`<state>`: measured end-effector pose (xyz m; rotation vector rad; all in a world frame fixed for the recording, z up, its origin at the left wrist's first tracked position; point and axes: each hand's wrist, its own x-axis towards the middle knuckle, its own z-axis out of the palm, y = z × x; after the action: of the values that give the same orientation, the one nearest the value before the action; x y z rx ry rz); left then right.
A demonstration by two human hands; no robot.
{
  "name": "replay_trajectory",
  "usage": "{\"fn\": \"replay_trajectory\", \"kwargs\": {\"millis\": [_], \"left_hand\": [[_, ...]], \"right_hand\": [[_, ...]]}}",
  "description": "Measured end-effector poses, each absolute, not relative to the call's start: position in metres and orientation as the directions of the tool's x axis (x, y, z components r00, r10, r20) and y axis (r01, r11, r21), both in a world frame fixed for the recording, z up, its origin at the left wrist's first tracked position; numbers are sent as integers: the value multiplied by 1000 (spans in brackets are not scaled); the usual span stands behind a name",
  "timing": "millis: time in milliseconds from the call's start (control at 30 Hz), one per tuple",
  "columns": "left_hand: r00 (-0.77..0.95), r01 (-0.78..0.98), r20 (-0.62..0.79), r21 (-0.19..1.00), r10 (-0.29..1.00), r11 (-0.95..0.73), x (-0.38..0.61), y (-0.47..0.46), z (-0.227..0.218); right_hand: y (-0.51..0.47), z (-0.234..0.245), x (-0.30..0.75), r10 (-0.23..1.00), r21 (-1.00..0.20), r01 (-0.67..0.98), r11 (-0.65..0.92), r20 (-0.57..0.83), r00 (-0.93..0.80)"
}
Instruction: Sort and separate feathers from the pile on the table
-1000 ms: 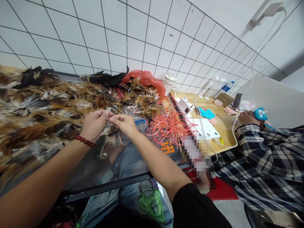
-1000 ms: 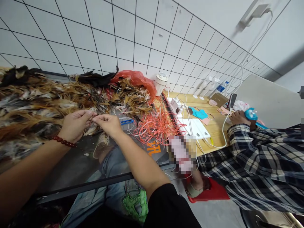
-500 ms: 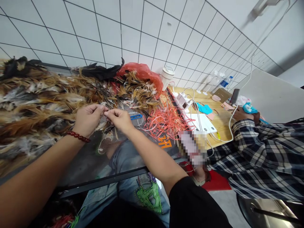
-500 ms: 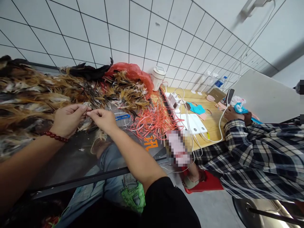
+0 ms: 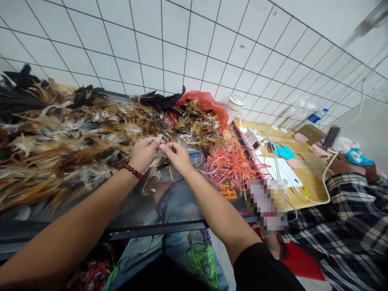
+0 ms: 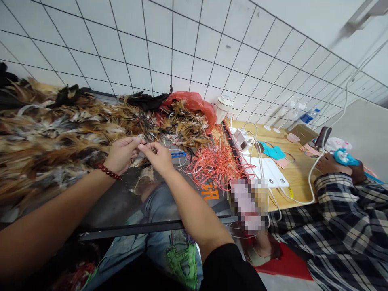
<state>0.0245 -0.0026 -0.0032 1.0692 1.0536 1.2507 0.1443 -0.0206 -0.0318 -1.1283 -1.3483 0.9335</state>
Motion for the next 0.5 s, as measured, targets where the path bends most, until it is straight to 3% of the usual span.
{"fn": "replay_trajectory", "kwargs": {"millis": [167,267,367,433,500], "left_hand": [[71,-188,-15,982,997,28,23,-2,-2],[90,-82,3,997,996,4,21,1,-5],[94,213,133,965,987,-151,17,4,-9],[177,420,243,858,954,-296,15,4,-10],[340,513,313,729,887,-454,14,2,-9]], "right_hand": [[-16,-38,149,952,-941,182,285,300,57],[-16,-35,156,912,-873,344,346,399,96],[-23,-26,161,812,-599,617,510,572,-116],[-27,-19,164,737,-353,730,585,607,-297],[-28,-13,169,708,-215,779,589,601,-370]]}}
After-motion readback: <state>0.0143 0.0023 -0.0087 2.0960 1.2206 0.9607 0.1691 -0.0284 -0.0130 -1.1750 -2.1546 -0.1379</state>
